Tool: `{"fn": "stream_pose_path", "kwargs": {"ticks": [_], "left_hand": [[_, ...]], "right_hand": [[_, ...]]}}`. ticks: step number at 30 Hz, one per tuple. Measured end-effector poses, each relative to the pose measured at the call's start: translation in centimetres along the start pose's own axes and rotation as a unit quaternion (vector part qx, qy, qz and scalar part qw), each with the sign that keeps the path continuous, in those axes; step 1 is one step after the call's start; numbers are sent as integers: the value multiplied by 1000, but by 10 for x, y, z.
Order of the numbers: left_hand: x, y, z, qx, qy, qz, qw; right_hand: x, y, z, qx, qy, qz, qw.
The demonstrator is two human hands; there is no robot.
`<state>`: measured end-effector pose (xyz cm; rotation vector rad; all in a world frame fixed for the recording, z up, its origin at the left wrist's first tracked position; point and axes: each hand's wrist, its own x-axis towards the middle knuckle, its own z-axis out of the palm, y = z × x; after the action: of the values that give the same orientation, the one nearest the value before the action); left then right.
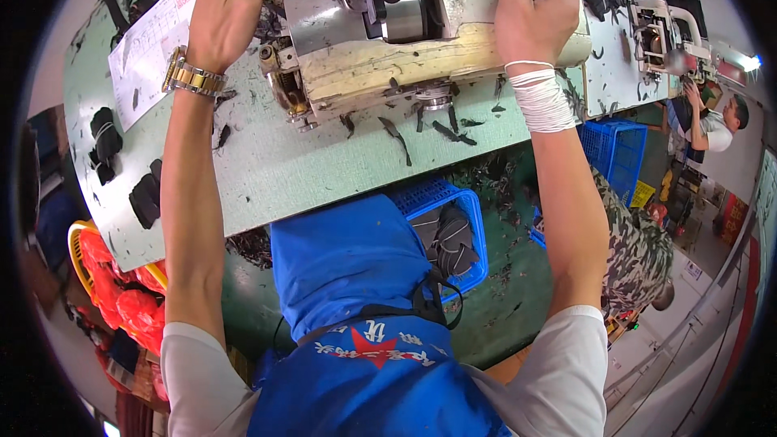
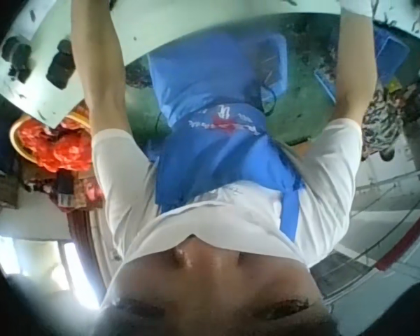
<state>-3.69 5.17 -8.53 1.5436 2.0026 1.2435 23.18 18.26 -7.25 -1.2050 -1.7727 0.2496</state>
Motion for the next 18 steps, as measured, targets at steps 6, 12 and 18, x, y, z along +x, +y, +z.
{"fn": "stream_pose_path", "kwargs": {"ticks": [6, 12, 18], "left_hand": [[-1, -27, -2, 49, -97, -47, 993], [-1, -41, -21, -21, -96, 16, 995], [30, -65, -40, -56, -124, 55, 989]], "right_hand": [[-4, -12, -1, -26, -15, 8, 1000], [-14, 23, -20, -50, -108, 66, 991], [-22, 87, -44, 404, -30, 409, 817]]}}
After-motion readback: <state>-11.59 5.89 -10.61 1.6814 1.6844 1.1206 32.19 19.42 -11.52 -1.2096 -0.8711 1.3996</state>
